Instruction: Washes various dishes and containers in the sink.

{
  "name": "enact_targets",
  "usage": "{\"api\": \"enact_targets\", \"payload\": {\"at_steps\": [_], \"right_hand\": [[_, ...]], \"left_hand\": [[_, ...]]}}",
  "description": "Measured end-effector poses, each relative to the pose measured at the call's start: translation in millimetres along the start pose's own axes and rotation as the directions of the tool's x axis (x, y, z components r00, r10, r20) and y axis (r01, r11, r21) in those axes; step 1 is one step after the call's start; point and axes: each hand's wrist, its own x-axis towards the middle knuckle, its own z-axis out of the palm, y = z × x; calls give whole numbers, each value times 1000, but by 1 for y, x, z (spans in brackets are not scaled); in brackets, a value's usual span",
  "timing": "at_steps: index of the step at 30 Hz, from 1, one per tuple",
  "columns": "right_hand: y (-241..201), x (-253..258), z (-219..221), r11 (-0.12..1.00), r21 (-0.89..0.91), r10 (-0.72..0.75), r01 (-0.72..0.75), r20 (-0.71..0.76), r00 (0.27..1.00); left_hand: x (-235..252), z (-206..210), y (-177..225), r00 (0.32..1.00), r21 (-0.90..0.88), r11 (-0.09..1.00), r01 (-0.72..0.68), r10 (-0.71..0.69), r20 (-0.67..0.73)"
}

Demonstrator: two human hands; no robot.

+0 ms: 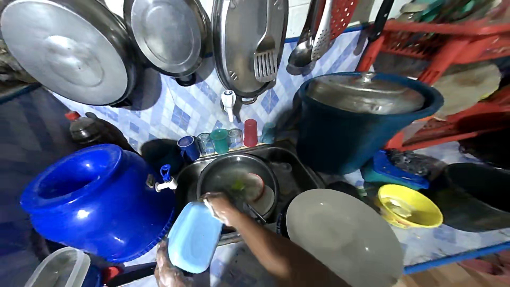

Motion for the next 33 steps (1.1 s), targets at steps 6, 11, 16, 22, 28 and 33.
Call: {"api": "enact_targets", "payload": {"at_steps": [6, 11, 16, 22, 28, 33], "right_hand": [[-13, -8, -31, 971, -215, -87, 108, 103, 991], [-49, -45, 15, 720, -634, -215, 280, 180, 960], [-43, -48, 27, 607, -668, -333, 431, 279, 901], [-34, -25, 8, 692, -605, -300, 393, 254, 919], [-41, -44, 32, 634, -625, -394, 455, 246, 886], [-23, 6, 0, 855, -418, -246, 308, 196, 949]], "left_hand": [[20, -13, -1, 897, 198, 920, -337, 250, 364], [7, 21, 14, 781, 661, 436, -612, 465, 416], [8, 26, 5, 768, 540, 564, -625, 569, 295], [6, 32, 11, 840, 576, 627, -524, 493, 227], [18, 32, 7, 785, 502, 614, -609, 555, 274], [23, 34, 5, 830, 454, 697, -555, 502, 244]]}}
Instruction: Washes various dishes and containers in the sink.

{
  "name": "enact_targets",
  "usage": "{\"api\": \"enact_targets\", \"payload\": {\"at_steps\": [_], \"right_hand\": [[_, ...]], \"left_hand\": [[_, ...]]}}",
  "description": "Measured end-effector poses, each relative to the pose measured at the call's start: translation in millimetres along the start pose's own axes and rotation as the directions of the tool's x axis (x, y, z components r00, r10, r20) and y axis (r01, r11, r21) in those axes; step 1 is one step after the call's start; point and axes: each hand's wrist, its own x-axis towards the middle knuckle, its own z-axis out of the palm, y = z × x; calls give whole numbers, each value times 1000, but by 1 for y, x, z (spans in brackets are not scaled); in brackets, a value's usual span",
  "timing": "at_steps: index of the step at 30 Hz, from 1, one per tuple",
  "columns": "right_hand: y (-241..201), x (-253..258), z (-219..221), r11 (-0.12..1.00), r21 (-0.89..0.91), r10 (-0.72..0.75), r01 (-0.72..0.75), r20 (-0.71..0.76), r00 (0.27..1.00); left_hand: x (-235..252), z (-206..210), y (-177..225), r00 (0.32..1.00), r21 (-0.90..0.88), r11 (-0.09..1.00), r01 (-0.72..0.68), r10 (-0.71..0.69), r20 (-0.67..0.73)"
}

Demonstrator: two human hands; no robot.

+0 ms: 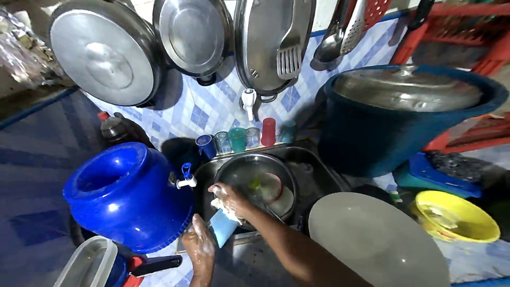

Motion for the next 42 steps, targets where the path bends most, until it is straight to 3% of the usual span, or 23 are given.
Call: {"api": "enact_targets", "payload": {"at_steps": [3, 5, 8, 10, 11, 12, 14, 16, 18, 20, 22, 24, 26, 28, 31, 32, 34, 35, 36, 38, 40, 42], "right_hand": [[-34, -10, 19, 948, -313, -75, 54, -54, 996], [-47, -15, 33, 914, -376, -181, 150, -49, 982], [-27, 6, 15, 978, -111, -179, 178, 2, 984], [-7, 19, 0, 969, 238, -64, 67, -21, 998], [2, 22, -1, 936, 352, -11, 23, -37, 999], [2, 21, 0, 937, 349, 25, -2, -62, 998], [-17, 11, 5, 1000, 19, -6, 8, -79, 997], [-43, -6, 25, 929, -346, -147, 129, -25, 989], [-59, -17, 43, 872, -442, -223, 209, 21, 975], [-51, -4, 35, 921, -305, -242, 242, 39, 969], [-24, 17, 23, 977, 40, -209, 209, -12, 978], [1, 23, 21, 862, 504, -26, 58, -70, 997], [11, 20, 26, 777, 629, 126, -14, -133, 983], [-1, 8, 41, 903, 429, 176, -17, -335, 925], [-9, -15, 82, 995, -21, -96, 99, -519, 849], [-9, -21, 95, 971, -145, -240, 191, -543, 805], [2, -26, 109, 832, -347, -555, 434, -510, 657], [7, -25, 107, 775, -350, -631, 526, -461, 624], [13, -21, 99, 768, -300, -638, 566, -426, 641], [28, -11, 75, 890, -127, -448, 439, -430, 784], [40, 0, 40, 974, 143, -102, 178, -429, 897], [43, -1, 12, 906, 417, 222, -75, -316, 922]], "left_hand": [[10, 3, -3, 999, 154, 987, -42, 45, -14], [13, 1, -6, 998, 77, 995, -69, 69, 5], [19, -1, 2, 994, -151, 985, 88, -96, -46], [21, -6, 9, 969, -318, 923, 219, -243, -37], [20, -7, 9, 956, -365, 894, 260, -292, -34], [19, -7, 6, 949, -375, 886, 272, -312, -48], [17, -5, 2, 950, -282, 923, 263, -299, -92], [12, -3, 0, 973, -114, 975, 193, -205, -106], [12, -6, 5, 979, -68, 982, 176, -181, -93], [21, -7, 6, 975, -142, 974, 178, -194, -110], [24, -11, 10, 951, -279, 926, 256, -293, -100], [27, -19, 18, 895, -380, 841, 385, -441, -71], [32, -18, 18, 844, -414, 794, 445, -527, -103], [34, -16, 6, 796, -506, 711, 489, -601, -75], [34, -14, -7, 723, -658, 528, 536, -690, 36], [33, -12, -6, 721, -679, 503, 534, -691, 54], [29, -11, -13, 777, -689, 533, 492, -626, 71], [28, -11, -15, 788, -685, 546, 483, -612, 68], [29, -11, -14, 773, -682, 534, 499, -630, 72], [26, -17, -9, 735, -644, 535, 547, -675, 62], [27, -28, -6, 757, -600, 576, 555, -650, 76], [28, -39, -10, 800, -576, 600, 555, -576, 171]]}}
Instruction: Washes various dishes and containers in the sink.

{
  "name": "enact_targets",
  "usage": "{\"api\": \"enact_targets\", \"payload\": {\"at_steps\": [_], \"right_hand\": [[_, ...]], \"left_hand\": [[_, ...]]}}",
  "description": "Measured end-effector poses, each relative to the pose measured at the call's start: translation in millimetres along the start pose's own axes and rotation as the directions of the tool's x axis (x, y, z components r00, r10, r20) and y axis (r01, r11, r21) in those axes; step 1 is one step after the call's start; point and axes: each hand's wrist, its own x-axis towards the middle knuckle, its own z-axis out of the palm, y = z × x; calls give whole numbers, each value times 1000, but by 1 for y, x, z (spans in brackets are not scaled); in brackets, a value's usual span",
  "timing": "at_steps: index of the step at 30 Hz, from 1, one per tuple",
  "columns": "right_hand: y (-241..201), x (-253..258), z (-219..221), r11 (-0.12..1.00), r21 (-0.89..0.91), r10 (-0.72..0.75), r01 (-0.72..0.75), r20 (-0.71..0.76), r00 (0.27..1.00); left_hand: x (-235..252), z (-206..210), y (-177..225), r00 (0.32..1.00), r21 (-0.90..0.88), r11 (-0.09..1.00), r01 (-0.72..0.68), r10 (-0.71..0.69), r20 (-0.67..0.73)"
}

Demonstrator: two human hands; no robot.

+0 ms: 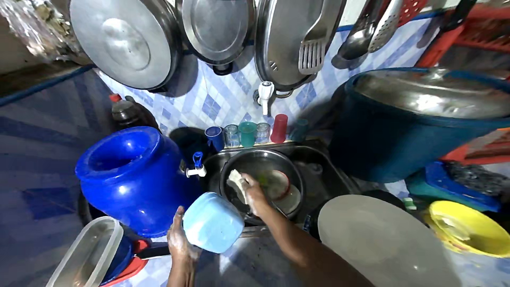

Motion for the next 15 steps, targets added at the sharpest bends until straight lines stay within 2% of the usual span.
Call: {"api": "enact_targets", "payload": {"at_steps": [1, 2, 3, 5, 7, 8, 9, 10, 11, 12, 13, 15], "right_hand": [[-6, -2, -7, 994, 39, 103, -105, 63, 993], [-12, -8, -10, 986, 9, 162, -166, 186, 969], [-18, -17, -10, 984, -74, 176, -160, 351, 920], [-36, -37, -4, 983, -185, 116, 7, 646, 754], [-44, -40, 2, 963, -187, 32, 194, 793, 608], [-48, -39, 3, 952, -191, 20, 240, 819, 574], [-52, -37, 4, 933, -223, 19, 282, 813, 582], [-55, -37, 7, 901, -293, 31, 320, 779, 626], [-57, -39, 15, 854, -378, 43, 359, 737, 675], [-56, -44, 26, 793, -454, 45, 406, 709, 704], [-55, -55, 38, 732, -506, 40, 457, 701, 712], [-39, -83, 58, 626, -522, -58, 579, 709, 702]], "left_hand": [[3, -4, -1, 997, 26, 999, -18, 16, 71], [8, -8, -4, 990, 56, 998, -35, 27, 140], [14, -13, -9, 979, 79, 996, -50, 33, 200], [28, -25, -19, 956, 144, 979, -143, 99, 278], [37, -33, -22, 929, 240, 927, -288, 210, 304], [32, -36, -17, 929, 289, 913, -286, 191, 318], [22, -39, -7, 935, 339, 920, -198, 74, 346], [9, -38, 5, 930, 378, 925, -35, -109, 352], [-2, -34, 15, 891, 375, 919, 123, -268, 367], [-10, -30, 18, 844, 343, 909, 236, -366, 391], [-13, -26, 16, 824, 300, 905, 303, -406, 394], [-10, -22, 4, 892, 188, 934, 305, -349, 287]]}}
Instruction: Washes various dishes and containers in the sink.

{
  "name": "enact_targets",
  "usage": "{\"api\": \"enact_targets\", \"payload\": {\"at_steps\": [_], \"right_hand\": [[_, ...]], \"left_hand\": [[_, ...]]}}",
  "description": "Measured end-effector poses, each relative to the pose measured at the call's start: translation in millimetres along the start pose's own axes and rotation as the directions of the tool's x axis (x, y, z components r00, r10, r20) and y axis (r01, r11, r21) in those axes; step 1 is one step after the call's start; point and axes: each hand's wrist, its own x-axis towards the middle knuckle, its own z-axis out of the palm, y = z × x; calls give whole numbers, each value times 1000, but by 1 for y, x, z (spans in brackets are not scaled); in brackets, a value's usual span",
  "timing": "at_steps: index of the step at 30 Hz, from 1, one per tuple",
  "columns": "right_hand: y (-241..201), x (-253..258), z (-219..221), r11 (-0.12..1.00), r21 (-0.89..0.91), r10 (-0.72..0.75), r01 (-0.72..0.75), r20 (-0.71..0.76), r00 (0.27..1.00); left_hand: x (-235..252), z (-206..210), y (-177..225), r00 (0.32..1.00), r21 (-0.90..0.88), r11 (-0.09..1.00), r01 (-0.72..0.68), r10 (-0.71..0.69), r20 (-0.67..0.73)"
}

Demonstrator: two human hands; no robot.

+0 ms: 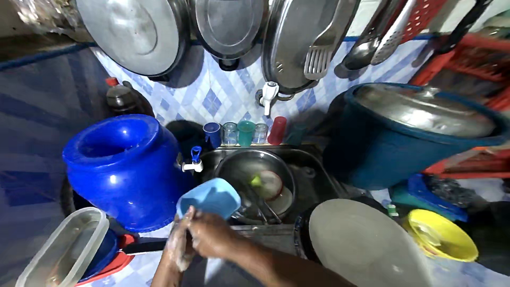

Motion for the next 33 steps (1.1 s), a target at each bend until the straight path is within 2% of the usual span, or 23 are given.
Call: {"api": "enact_targets", "payload": {"at_steps": [2, 3, 4, 6, 7, 9, 12, 14, 16, 17, 19, 21, 22, 24, 25, 27, 28, 29, 31, 32, 33], "right_hand": [[11, -13, 27, 971, -145, -205, 188, -111, 972], [25, -17, 26, 938, -235, -284, 253, -109, 953], [40, -20, 18, 902, -323, -331, 287, -90, 939], [64, -22, -10, 842, -462, -319, 278, -12, 948], [73, -21, -26, 804, -534, -299, 263, 20, 954], [88, -21, -47, 703, -648, -381, 293, 4, 924], [94, -45, -76, 611, -709, -543, 352, -51, 838], [84, -76, -91, 619, -717, -518, 320, -66, 853], [81, -109, -92, 670, -691, -515, 273, -167, 841], [80, -126, -92, 753, -608, -468, 253, -224, 855], [73, -157, -96, 923, -357, -281, 145, -364, 888], [62, -189, -110, 988, -136, -13, -75, -555, 832], [63, -206, -121, 987, -34, 100, -158, -642, 761], [68, -245, -146, 933, 154, 325, -325, -748, 579], [74, -265, -157, 875, 222, 426, -431, -775, 466], [95, -306, -174, 700, 289, 551, -653, -800, 238], [110, -325, -179, 600, 277, 572, -750, -804, 162], [126, -342, -181, 502, 252, 595, -827, -795, 119], [152, -357, -180, 353, 190, 691, -916, -713, 119], [160, -353, -181, 350, 156, 706, -924, -692, 151], [162, -343, -181, 412, 134, 678, -901, -706, 205]], "left_hand": [[9, -2, -7, 980, -51, 992, -120, 110, -166], [12, -6, -8, 967, -24, 986, -164, 156, -200], [13, -8, -9, 957, 22, 982, -185, 186, -224], [14, -8, -12, 945, 98, 978, -184, 204, -256], [15, -5, -11, 944, 135, 973, -185, 214, -253], [20, 5, -11, 947, 202, 961, -188, 232, -222], [26, 16, -15, 960, 314, 934, -172, 231, -161], [22, 20, -15, 981, 393, 916, -82, 143, -131], [16, 30, -17, 997, 461, 887, 17, 19, -74], [17, 36, -18, 999, 475, 879, 44, -39, -20], [26, 45, -22, 985, 472, 877, 92, -148, 84], [41, 51, -29, 969, 472, 874, 116, -205, 141], [47, 52, -31, 966, 463, 878, 120, -211, 151], [57, 58, -29, 961, 403, 903, 150, -229, 155], [61, 61, -25, 956, 362, 914, 182, -251, 152], [69, 70, -14, 952, 287, 929, 235, -280, 127], [75, 73, -11, 952, 258, 934, 247, -283, 114], [83, 74, -10, 956, 233, 941, 246, -275, 99], [104, 71, -17, 970, 179, 960, 215, -232, 76], [113, 71, -21, 980, 176, 969, 176, -189, 63], [120, 72, -26, 990, 209, 971, 118, -130, 47]]}}
